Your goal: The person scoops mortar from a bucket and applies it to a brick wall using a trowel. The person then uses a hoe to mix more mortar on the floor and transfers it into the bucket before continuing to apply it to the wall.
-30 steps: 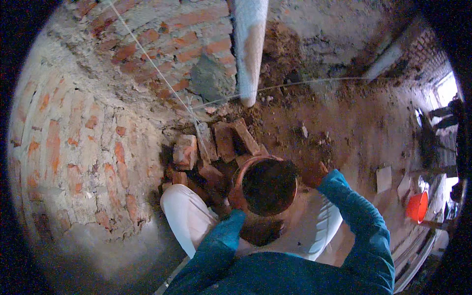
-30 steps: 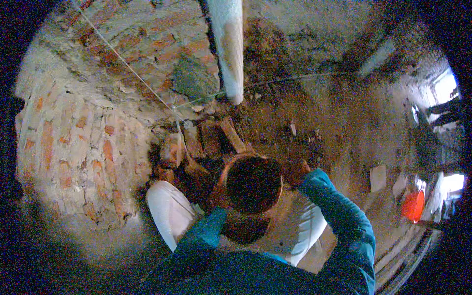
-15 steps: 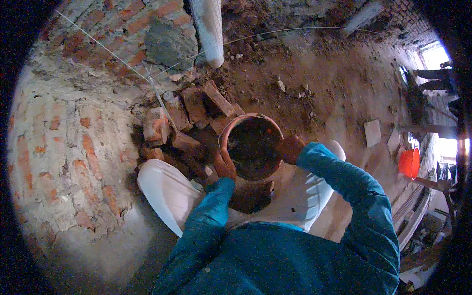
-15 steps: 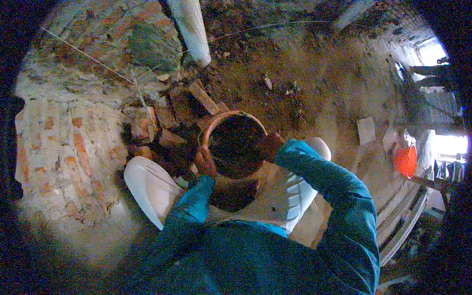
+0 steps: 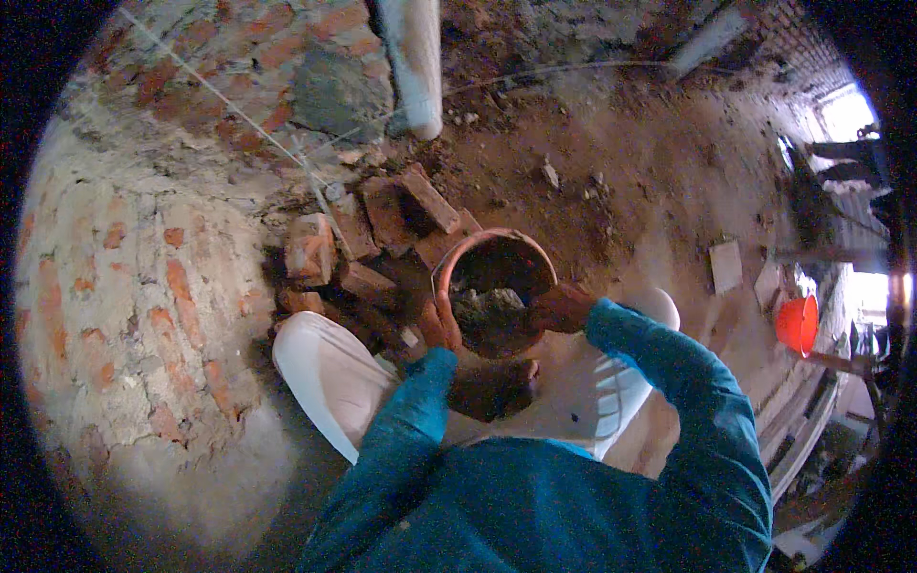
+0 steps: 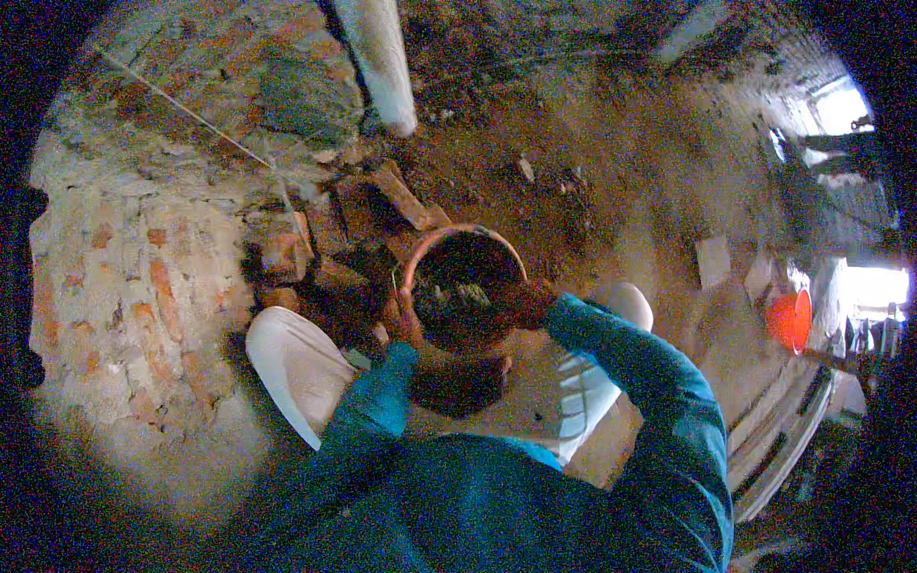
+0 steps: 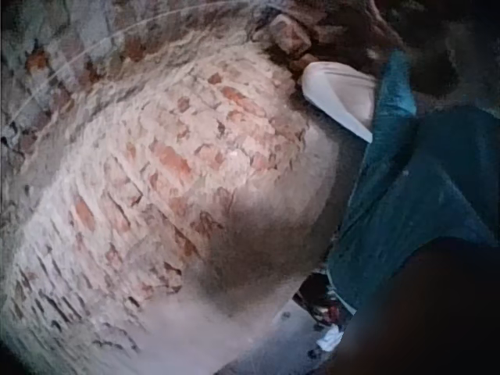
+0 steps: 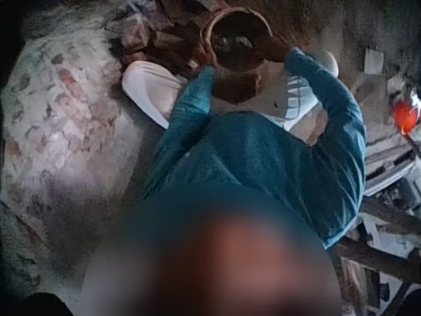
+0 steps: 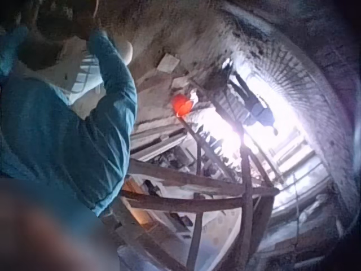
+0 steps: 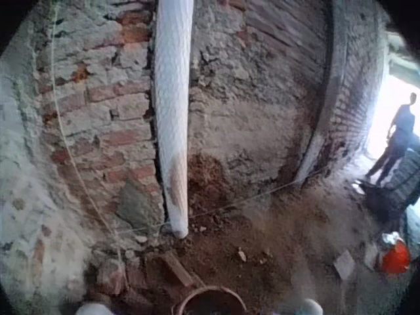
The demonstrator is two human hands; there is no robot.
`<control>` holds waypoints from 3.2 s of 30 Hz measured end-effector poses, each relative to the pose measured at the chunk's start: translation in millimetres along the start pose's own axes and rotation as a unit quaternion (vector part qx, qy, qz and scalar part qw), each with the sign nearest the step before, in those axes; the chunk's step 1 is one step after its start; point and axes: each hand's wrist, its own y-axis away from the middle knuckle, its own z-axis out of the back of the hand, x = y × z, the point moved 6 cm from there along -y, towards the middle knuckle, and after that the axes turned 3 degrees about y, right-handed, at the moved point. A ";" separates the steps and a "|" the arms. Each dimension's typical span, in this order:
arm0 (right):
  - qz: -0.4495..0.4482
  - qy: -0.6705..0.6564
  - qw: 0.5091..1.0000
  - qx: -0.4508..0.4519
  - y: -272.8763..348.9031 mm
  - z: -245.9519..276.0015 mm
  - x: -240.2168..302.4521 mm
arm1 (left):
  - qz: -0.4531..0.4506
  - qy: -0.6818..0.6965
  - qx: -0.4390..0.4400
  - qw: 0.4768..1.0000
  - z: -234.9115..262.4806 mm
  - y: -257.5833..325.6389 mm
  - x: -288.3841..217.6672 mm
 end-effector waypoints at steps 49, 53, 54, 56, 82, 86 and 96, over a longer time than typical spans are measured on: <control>0.002 0.067 0.998 0.015 -189.5 342.6 32.0 | 0.134 0.096 -0.182 0.969 -24.8 -34.1 171.2; 0.002 -0.124 0.978 0.168 -225.9 370.5 34.9 | 0.145 0.048 -0.248 0.957 -24.0 -28.9 153.0; 0.003 -0.143 0.968 0.204 -237.1 365.9 26.2 | 0.118 0.014 -0.319 0.940 -20.6 -24.3 145.1; -0.058 -0.151 0.942 0.294 -271.2 346.2 -10.2 | 0.108 -0.004 -0.329 0.938 -19.3 -23.8 143.8; -0.053 0.133 0.974 0.174 -116.8 130.0 -60.7 | 0.274 0.001 -0.076 0.959 -16.9 -24.9 163.1; -0.034 0.200 0.977 0.059 -65.4 57.0 -52.0 | 0.119 0.061 -0.187 0.973 -19.8 -38.9 173.0; -0.279 0.179 0.922 0.201 -13.4 -3.0 -73.8 | -0.037 0.076 -0.169 0.982 7.0 -4.2 22.8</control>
